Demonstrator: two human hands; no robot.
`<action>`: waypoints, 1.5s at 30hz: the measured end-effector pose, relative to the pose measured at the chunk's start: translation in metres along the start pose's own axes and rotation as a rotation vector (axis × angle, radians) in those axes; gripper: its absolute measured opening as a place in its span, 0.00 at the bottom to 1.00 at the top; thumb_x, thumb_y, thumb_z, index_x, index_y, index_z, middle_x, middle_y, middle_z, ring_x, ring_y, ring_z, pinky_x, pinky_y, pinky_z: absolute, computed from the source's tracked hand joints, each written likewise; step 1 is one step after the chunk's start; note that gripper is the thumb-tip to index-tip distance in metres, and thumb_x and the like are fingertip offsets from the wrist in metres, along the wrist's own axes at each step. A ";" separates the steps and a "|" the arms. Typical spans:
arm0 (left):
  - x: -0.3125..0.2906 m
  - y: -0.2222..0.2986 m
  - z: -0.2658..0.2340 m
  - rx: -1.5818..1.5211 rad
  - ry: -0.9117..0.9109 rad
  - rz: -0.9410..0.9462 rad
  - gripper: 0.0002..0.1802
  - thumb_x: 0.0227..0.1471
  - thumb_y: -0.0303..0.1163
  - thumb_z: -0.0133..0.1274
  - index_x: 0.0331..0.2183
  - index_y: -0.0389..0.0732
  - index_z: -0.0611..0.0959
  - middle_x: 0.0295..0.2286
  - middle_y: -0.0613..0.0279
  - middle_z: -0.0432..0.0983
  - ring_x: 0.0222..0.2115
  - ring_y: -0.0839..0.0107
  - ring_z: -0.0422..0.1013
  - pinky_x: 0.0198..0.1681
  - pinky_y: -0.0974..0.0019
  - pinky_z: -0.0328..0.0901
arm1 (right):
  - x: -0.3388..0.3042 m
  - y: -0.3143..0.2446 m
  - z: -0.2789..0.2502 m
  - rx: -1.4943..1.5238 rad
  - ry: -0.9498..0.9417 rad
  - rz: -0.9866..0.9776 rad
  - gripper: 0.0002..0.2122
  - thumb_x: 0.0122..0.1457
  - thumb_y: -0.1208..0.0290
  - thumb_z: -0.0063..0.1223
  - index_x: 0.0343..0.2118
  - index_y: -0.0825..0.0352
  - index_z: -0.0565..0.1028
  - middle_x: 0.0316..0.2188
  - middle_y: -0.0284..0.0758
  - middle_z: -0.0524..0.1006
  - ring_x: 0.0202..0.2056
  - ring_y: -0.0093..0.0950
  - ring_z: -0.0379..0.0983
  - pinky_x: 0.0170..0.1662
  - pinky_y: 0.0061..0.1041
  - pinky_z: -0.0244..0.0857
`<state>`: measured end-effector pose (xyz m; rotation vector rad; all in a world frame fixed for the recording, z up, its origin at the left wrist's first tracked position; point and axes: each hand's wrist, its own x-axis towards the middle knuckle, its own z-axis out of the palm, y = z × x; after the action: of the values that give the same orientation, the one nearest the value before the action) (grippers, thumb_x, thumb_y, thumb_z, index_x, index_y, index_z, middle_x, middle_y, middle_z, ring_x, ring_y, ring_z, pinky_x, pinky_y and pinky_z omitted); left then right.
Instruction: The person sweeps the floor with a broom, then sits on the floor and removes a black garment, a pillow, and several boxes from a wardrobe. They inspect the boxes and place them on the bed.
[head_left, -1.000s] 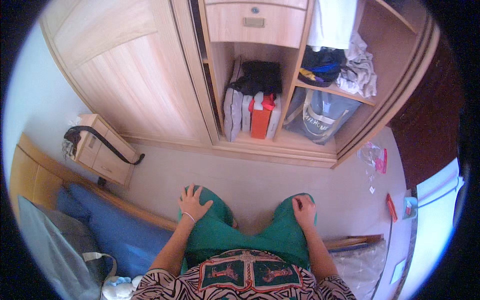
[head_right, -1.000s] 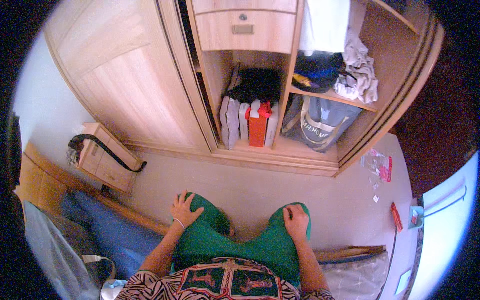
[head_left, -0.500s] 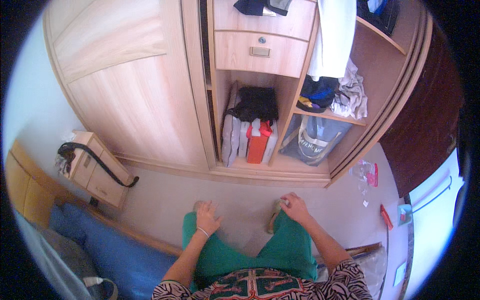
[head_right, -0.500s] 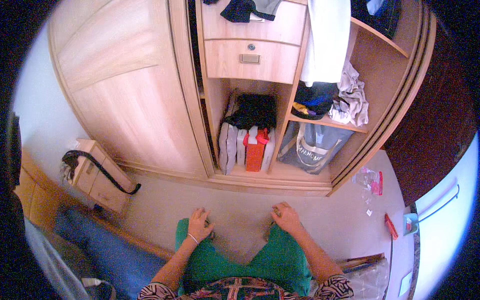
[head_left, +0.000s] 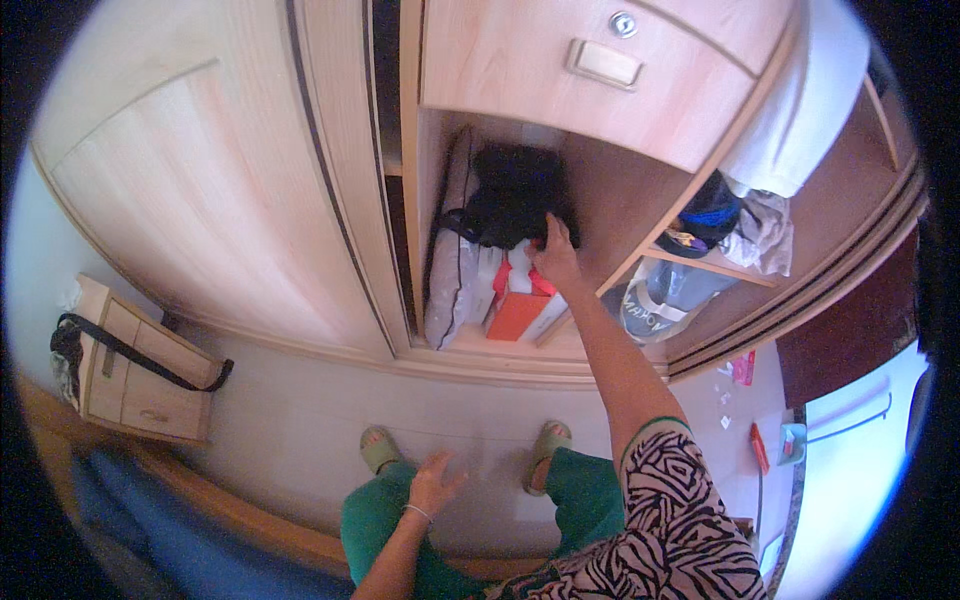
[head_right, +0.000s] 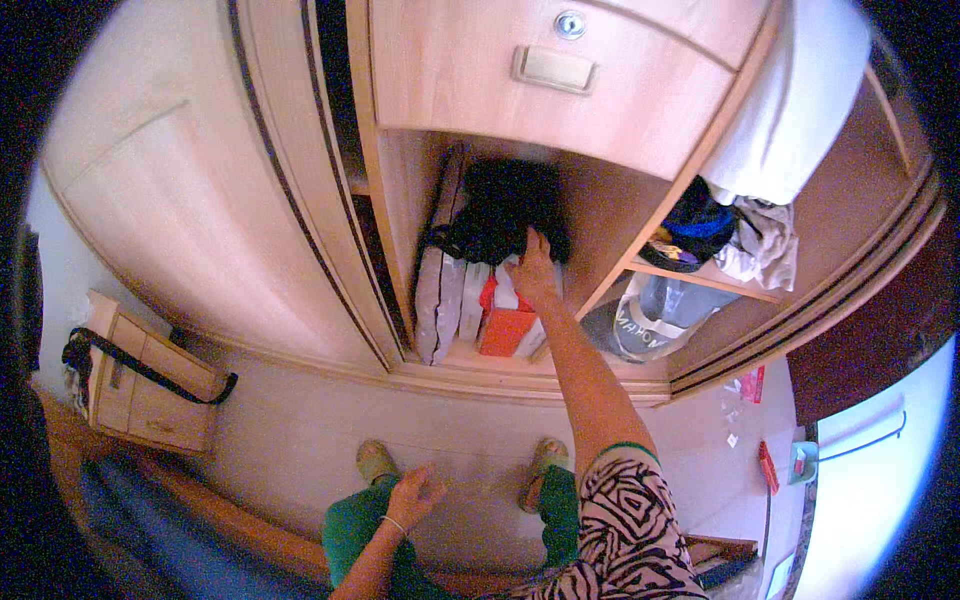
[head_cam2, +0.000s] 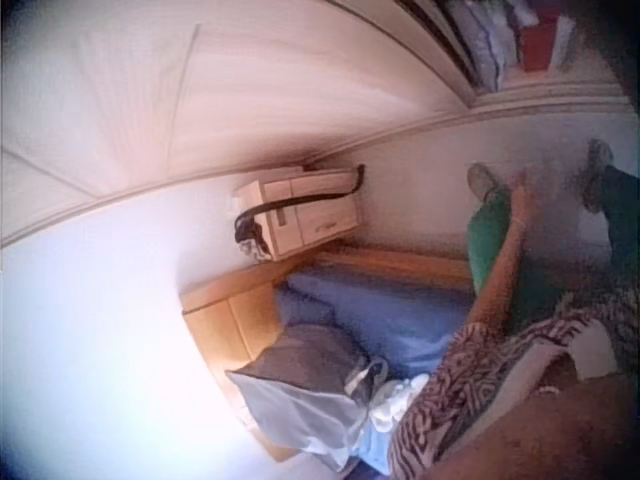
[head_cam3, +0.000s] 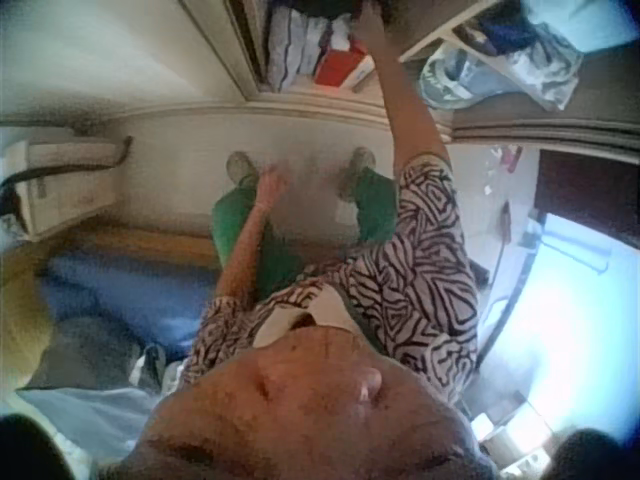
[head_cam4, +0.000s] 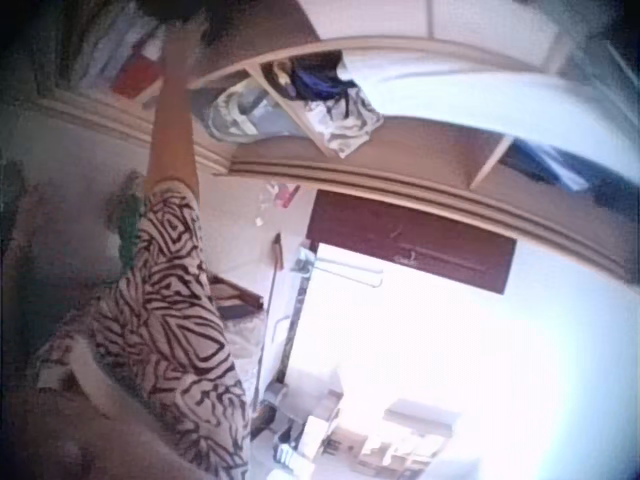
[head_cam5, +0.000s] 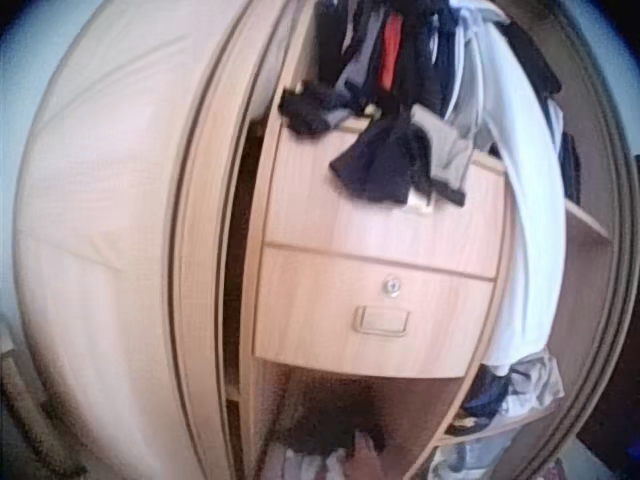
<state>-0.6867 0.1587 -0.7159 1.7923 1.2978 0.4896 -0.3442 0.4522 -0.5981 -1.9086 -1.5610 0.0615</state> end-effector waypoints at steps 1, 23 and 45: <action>0.001 0.001 -0.001 -0.031 -0.011 -0.004 0.28 0.46 0.46 0.56 0.47 0.44 0.74 0.46 0.48 0.71 0.48 0.50 0.66 0.49 0.56 0.64 | 0.012 0.005 0.012 -0.035 -0.017 0.042 0.41 0.44 0.65 0.61 0.60 0.71 0.52 0.55 0.57 0.59 0.55 0.49 0.59 0.57 0.36 0.57; 0.033 -0.002 0.008 -0.005 -0.022 0.013 0.30 0.43 0.49 0.58 0.47 0.46 0.76 0.39 0.52 0.75 0.39 0.55 0.73 0.42 0.56 0.67 | 0.059 -0.040 -0.112 0.785 0.129 0.248 0.15 0.55 0.77 0.45 0.45 0.77 0.71 0.39 0.39 0.75 0.31 0.27 0.72 0.33 0.23 0.68; 0.033 0.179 -0.048 -1.435 -0.069 0.018 0.48 0.47 0.35 0.59 0.61 0.43 0.48 0.60 0.52 0.46 0.58 0.59 0.52 0.55 0.46 0.57 | -0.196 -0.080 -0.429 1.644 -0.156 0.460 0.12 0.58 0.64 0.51 0.39 0.66 0.75 0.33 0.34 0.79 0.25 0.23 0.76 0.16 0.14 0.63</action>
<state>-0.6052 0.1897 -0.5493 0.5812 0.5195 1.0050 -0.2848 0.0879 -0.2936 -0.7961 -0.5539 1.2596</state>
